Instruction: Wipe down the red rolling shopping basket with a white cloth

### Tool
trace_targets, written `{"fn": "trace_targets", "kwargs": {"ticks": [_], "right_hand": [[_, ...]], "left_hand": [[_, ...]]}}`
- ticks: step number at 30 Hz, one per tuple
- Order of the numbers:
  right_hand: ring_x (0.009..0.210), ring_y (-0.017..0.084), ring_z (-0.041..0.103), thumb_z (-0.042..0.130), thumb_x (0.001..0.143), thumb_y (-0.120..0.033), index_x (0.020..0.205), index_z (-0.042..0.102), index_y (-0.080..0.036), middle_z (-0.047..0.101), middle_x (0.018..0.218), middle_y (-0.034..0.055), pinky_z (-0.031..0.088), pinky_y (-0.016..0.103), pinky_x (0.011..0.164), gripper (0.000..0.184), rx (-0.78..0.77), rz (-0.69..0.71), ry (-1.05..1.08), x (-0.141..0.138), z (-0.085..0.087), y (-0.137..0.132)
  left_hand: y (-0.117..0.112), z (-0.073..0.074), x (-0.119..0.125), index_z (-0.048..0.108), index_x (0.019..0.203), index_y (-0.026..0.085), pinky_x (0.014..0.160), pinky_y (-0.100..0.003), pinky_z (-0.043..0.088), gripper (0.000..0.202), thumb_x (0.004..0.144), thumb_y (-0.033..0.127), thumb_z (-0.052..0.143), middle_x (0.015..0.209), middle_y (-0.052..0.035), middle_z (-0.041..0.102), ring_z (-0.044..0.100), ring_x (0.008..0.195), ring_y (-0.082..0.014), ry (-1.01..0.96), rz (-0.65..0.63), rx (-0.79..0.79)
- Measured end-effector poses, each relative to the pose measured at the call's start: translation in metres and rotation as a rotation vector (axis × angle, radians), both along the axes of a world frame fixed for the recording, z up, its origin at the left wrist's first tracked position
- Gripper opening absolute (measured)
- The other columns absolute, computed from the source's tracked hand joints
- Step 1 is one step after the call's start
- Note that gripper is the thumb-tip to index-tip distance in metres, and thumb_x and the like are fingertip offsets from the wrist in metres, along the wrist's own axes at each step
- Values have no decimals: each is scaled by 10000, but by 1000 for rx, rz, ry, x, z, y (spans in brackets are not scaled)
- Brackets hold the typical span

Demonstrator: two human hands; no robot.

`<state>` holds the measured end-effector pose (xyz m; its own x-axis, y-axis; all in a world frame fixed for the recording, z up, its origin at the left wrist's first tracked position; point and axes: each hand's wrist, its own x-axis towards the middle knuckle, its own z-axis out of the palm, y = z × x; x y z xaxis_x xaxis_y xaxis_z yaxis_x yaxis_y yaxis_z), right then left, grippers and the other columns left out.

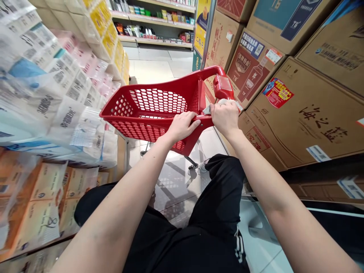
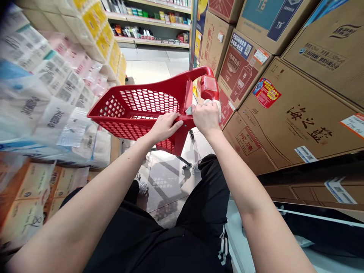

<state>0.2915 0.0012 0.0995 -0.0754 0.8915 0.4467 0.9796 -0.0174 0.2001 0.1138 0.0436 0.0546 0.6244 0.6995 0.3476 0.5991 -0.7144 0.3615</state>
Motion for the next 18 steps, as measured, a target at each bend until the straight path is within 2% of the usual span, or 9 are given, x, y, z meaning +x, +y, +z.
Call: {"fn": "trace_targets", "kwargs": {"ticks": [3, 6, 13, 18], "right_hand": [[866, 254, 584, 156, 984, -306, 897, 673, -81, 665, 840, 171, 341, 430, 850, 571, -85, 36, -25, 5, 8, 3], [874, 267, 586, 162, 986, -330, 908, 669, -69, 664, 841, 174, 337, 432, 840, 576, -128, 30, 16, 4, 9, 1], [988, 298, 551, 191, 977, -412, 1032, 638, -72, 666, 923, 178, 309, 450, 886, 564, -145, 69, 70, -3, 9, -14], [925, 268, 598, 189, 975, -397, 946, 680, -106, 685, 935, 154, 340, 392, 842, 572, -245, 42, 79, 1, 16, -2]], "left_hand": [[4, 1, -7, 527, 980, 200, 725, -314, 366, 355, 902, 491, 340, 974, -62, 608, 546, 893, -211, 36, -29, -6], [6, -1, -13, 517, 872, 196, 662, -301, 346, 362, 873, 537, 395, 890, -61, 599, 548, 827, -206, 94, 55, 16], [2, -3, -14, 508, 853, 192, 673, -296, 341, 360, 866, 541, 420, 883, -70, 595, 545, 852, -211, 126, 105, 23], [2, -3, -13, 525, 820, 194, 640, -284, 336, 425, 844, 603, 409, 826, -60, 593, 544, 783, -195, 100, 84, 15]]}}
